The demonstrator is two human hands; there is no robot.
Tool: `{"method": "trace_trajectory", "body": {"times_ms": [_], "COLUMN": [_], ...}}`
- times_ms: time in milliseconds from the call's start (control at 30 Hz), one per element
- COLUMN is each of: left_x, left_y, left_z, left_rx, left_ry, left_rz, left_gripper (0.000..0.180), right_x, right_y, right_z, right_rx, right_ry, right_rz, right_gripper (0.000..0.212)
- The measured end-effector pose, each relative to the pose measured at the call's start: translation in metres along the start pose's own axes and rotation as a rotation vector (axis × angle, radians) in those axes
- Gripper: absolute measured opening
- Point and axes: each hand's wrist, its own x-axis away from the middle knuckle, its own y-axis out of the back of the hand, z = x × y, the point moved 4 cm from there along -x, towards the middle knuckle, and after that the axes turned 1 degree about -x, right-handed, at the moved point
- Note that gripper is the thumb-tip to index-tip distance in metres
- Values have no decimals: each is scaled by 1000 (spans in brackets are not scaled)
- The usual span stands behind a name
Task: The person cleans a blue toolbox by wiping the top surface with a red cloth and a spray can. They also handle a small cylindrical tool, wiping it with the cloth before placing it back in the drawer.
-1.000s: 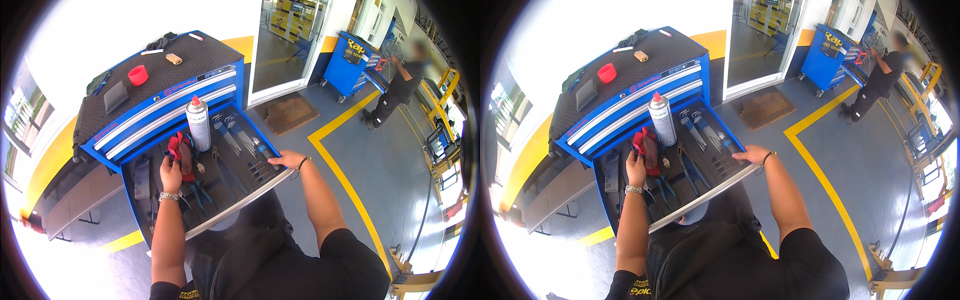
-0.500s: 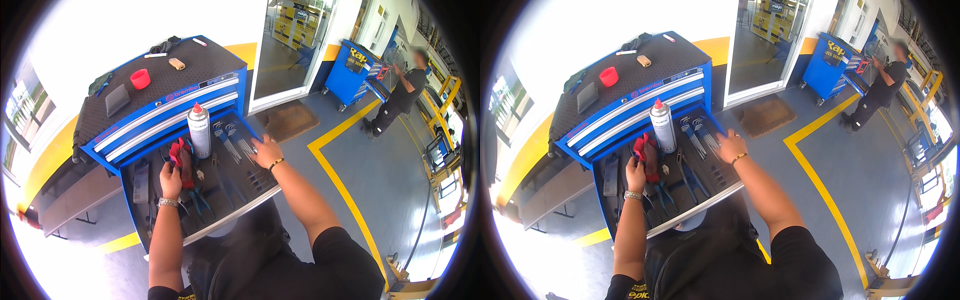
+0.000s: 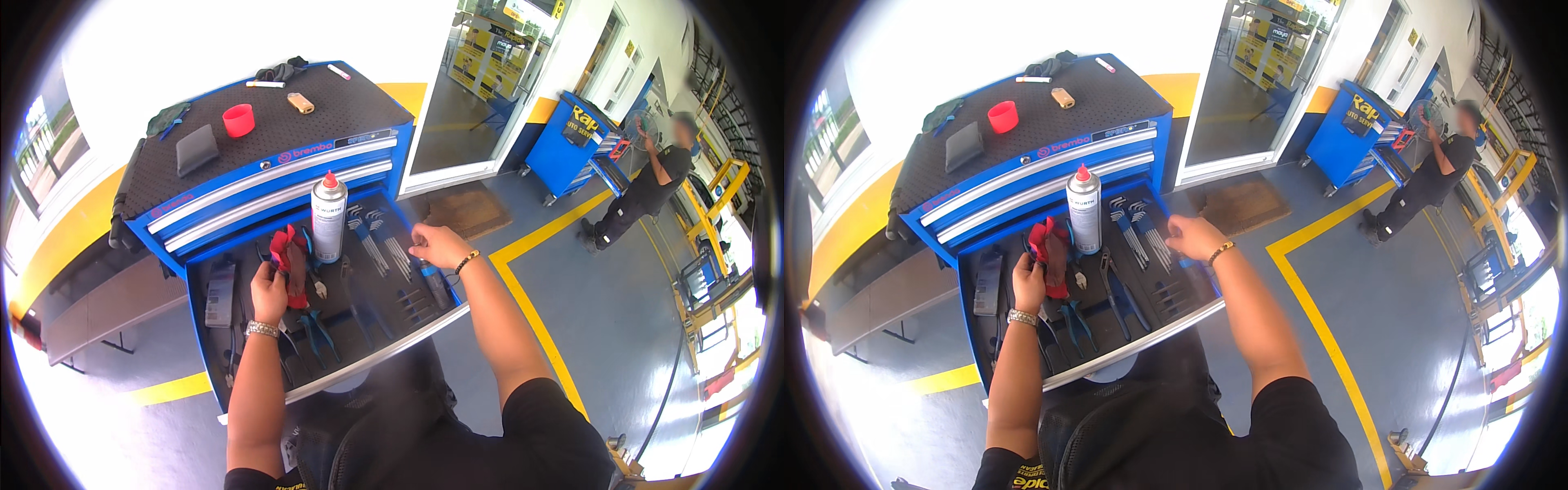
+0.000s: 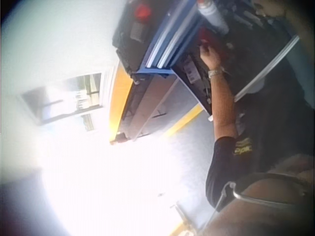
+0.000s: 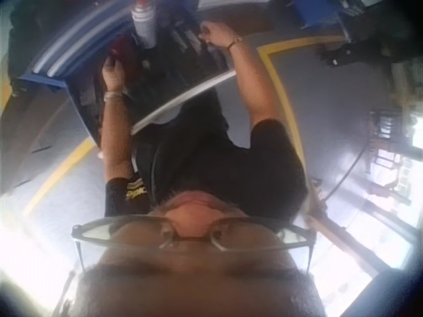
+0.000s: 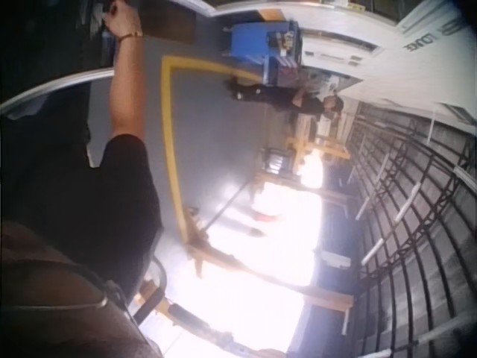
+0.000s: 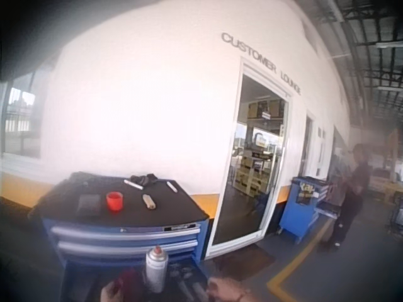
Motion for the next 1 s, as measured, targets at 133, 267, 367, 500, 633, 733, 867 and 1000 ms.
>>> {"method": "trace_trajectory", "body": {"times_ms": [133, 267, 367, 500, 633, 733, 867, 1000], "left_x": [0, 4, 3, 3, 5, 3, 5, 5], "left_y": [-4, -9, -9, -7, -10, -8, -9, -11], "left_z": [3, -13, -5, 3, -13, 2, 4, 0], "left_rx": [-33, -42, -10, -66, -90, -47, 9, 33], "left_ry": [-1, 34, -13, 17, 14, 44, 46, 37], "left_rz": [24, 33, 30, 41, 48, 60, 67, 82], "left_gripper": [10, 13, 12, 12, 12, 10, 8, 7], "right_x": [19, 42, 59, 73, 80, 83, 90, 95], "right_y": [-14, -38, -47, -43, -53, -51, -31, -18], "right_z": [-37, -65, -47, -5, -14, -11, -3, -3], "right_rx": [-515, -390, -378, -200, -378, -634, -788, -997], "right_ry": [44, 47, 92, 166, 138, 173, 267, 294], "right_rz": [-116, -37, -53, -47, -182, -213, -250, -267], "right_gripper": [39, 55, 60, 57, 52, 51, 48, 43]}}
